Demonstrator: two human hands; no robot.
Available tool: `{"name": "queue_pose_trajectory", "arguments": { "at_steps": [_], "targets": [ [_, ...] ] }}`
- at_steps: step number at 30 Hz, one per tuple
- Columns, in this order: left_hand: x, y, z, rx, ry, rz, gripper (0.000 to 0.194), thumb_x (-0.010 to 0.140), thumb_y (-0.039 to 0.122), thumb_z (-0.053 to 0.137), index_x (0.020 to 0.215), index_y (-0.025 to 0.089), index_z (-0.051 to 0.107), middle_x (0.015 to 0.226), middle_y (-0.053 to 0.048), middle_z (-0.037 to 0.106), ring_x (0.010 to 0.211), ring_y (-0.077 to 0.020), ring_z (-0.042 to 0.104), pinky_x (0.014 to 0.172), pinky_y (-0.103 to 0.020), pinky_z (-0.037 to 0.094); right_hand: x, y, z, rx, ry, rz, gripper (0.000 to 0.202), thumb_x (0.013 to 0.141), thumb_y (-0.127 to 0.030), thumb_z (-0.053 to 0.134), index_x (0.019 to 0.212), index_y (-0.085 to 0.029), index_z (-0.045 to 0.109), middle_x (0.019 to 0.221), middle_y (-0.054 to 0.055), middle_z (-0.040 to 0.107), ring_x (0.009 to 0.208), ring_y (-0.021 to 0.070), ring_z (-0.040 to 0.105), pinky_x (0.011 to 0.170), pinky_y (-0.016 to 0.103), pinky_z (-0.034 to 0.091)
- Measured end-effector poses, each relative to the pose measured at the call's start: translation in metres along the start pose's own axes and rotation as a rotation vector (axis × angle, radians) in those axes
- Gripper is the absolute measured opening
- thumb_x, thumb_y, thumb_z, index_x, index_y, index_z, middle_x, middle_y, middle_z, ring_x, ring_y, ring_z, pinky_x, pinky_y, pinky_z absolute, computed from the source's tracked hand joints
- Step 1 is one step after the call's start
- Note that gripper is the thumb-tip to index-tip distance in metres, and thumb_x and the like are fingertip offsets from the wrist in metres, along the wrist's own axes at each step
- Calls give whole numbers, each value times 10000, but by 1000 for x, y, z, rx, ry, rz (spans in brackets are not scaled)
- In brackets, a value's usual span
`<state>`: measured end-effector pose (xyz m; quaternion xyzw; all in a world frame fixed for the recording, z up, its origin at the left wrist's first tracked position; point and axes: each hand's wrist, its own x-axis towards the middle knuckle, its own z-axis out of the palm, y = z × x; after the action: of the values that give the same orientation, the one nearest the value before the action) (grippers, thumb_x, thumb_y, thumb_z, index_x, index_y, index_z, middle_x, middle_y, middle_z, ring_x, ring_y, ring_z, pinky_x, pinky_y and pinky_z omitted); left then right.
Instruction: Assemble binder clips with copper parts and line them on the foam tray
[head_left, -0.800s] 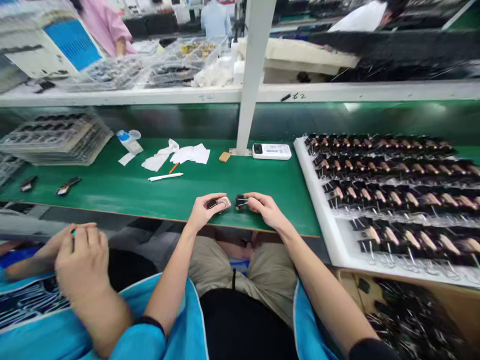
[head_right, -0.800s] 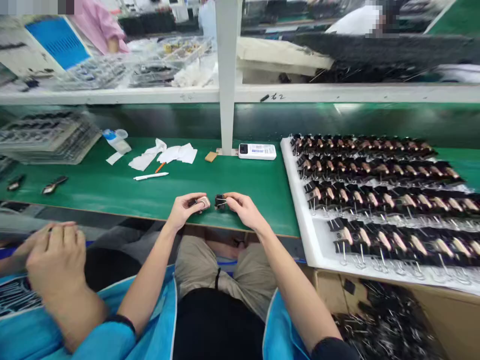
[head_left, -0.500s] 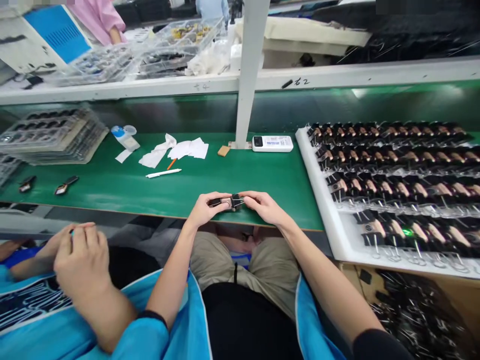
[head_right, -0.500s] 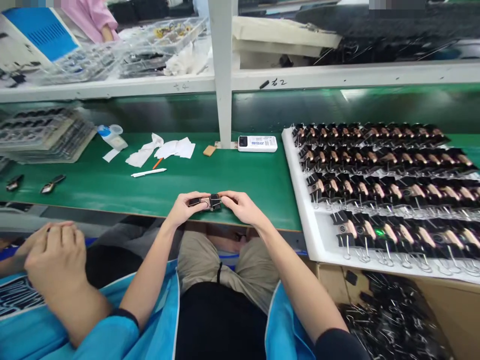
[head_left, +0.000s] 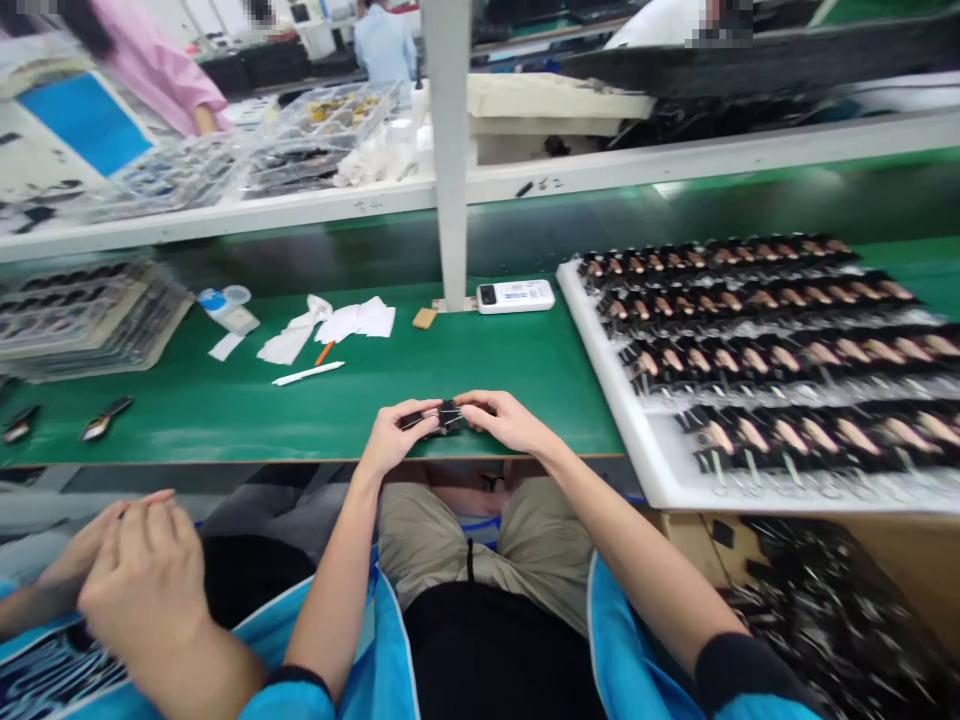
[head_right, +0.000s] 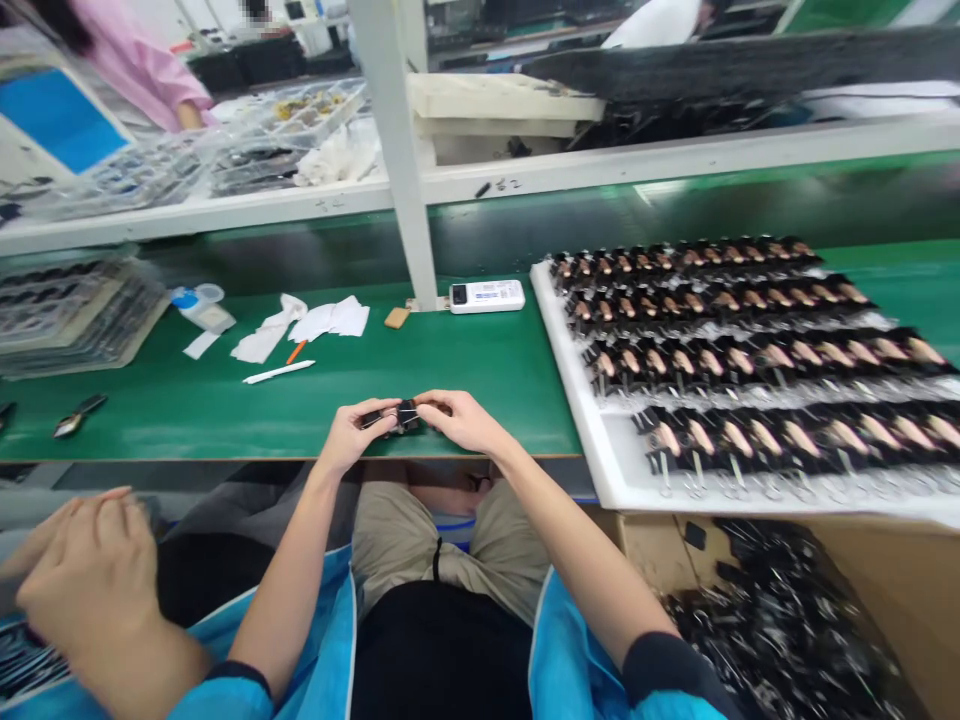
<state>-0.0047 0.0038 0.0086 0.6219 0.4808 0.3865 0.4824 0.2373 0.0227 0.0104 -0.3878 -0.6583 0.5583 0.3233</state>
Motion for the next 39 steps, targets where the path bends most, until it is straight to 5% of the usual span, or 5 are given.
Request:
{"name": "queue_pose_trajectory", "arguments": {
  "at_steps": [8, 14, 19, 27, 39],
  "targets": [
    [13, -9, -3, -96, 69, 54, 577, 824, 503, 813, 1301, 196, 710, 1098, -101, 772, 917, -212, 726, 807, -296, 570, -17, -31, 3, -73, 138, 2, 251, 874, -241, 753, 1106, -147, 730, 917, 30, 733, 816, 173, 664, 750, 258, 496],
    [19, -8, 1, -323, 218, 120, 478, 913, 544, 695, 1218, 176, 707, 1034, -97, 752, 861, -203, 734, 721, -278, 537, -149, -58, -55, 345, 586, 37, 402, 777, -371, 807, 1073, -198, 597, 908, 50, 737, 769, 226, 721, 734, 349, 585],
    [18, -7, 4, -248, 220, 98, 447, 881, 484, 748, 1174, 149, 701, 975, -89, 747, 781, -186, 707, 694, -290, 515, -235, -59, -89, -235, 1220, 161, 297, 765, -417, 811, 854, -194, 637, 779, 21, 669, 665, 178, 614, 622, 300, 487],
    [14, -2, 7, -193, 248, 88, 434, 887, 484, 724, 1166, 153, 688, 948, -70, 732, 767, -173, 681, 695, -295, 515, -214, -22, -71, -996, 1305, 145, 163, 858, -374, 630, 790, -235, 579, 945, 93, 683, 938, 284, 632, 813, 402, 516],
    [16, -10, 5, -85, 277, 79, 413, 873, 478, 739, 1132, 158, 717, 945, -65, 749, 798, -190, 692, 802, -328, 553, -235, -20, -77, -1010, 1460, 90, 337, 976, -461, 614, 1140, -171, 660, 1126, 143, 633, 1003, 289, 611, 855, 417, 526]
  ]
}}
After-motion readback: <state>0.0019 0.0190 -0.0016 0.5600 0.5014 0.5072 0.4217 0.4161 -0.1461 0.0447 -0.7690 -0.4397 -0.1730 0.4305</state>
